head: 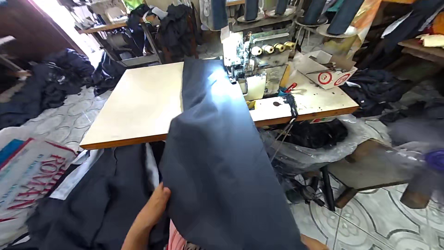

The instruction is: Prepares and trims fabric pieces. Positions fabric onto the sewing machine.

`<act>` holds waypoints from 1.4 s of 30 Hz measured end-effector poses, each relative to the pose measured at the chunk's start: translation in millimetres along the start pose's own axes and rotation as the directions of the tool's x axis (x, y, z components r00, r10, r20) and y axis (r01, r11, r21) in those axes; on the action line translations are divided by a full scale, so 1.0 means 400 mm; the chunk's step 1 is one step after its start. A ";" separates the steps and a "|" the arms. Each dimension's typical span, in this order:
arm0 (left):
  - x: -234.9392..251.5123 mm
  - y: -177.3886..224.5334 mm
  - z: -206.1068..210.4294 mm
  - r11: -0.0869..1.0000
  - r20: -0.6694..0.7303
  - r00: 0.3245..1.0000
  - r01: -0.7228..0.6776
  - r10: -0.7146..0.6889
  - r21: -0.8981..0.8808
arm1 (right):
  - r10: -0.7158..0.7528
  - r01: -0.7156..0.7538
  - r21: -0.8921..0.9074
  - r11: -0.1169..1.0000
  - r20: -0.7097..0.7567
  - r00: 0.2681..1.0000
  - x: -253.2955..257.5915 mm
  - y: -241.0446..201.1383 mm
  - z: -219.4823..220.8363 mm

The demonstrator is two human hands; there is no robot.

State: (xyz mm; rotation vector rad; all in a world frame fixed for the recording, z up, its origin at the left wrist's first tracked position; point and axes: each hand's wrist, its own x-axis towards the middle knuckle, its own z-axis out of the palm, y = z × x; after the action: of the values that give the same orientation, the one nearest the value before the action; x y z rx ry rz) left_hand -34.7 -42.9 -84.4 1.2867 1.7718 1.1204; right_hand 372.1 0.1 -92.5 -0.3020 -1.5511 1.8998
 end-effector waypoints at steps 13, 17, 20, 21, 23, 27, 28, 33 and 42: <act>0.147 -0.101 0.056 0.991 -0.407 0.905 -0.134 0.123 0.002 | 0.123 -0.089 0.255 0.963 -0.121 0.985 0.177 0.187 -0.113; 0.225 0.012 0.026 0.960 -0.448 0.857 -0.281 0.256 0.011 | 0.101 -0.058 0.239 0.969 -0.170 0.980 0.258 0.221 -0.163; 0.295 0.081 -0.001 0.961 -0.467 0.851 -0.277 0.240 -0.013 | 0.074 -0.027 0.160 0.987 -0.296 0.952 0.324 0.226 -0.184; 0.318 0.104 -0.011 0.962 -0.465 0.855 -0.273 0.229 -0.029 | 0.076 -0.033 0.130 0.991 -0.342 0.937 0.347 0.226 -0.192; 0.367 0.148 -0.027 0.965 -0.471 0.858 -0.257 0.204 -0.051 | 0.079 -0.057 0.064 0.996 -0.425 0.902 0.395 0.220 -0.208; 0.456 0.235 -0.055 0.971 -0.498 0.852 -0.227 0.160 -0.075 | 0.021 -0.052 -0.046 0.998 -0.508 0.861 0.497 0.202 -0.233; 0.476 0.251 -0.064 0.970 -0.487 0.857 -0.231 0.167 -0.075 | 0.010 -0.052 -0.065 0.997 -0.521 0.853 0.522 0.193 -0.237; 0.528 0.239 -0.142 0.990 -0.285 0.950 -0.107 0.128 0.090 | -0.006 -0.009 -0.022 1.000 -0.577 0.817 0.632 0.158 -0.250; 0.378 -0.078 -0.099 0.638 -0.212 0.933 0.355 -0.292 0.683 | -0.105 -0.018 -0.320 0.947 -0.365 0.925 0.551 0.181 -0.249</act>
State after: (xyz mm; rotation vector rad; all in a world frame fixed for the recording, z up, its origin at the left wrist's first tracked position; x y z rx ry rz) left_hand -125.0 87.0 -101.3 1.2438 2.5163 0.2471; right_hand 236.1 207.5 -138.3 -0.7253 -1.5713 1.4421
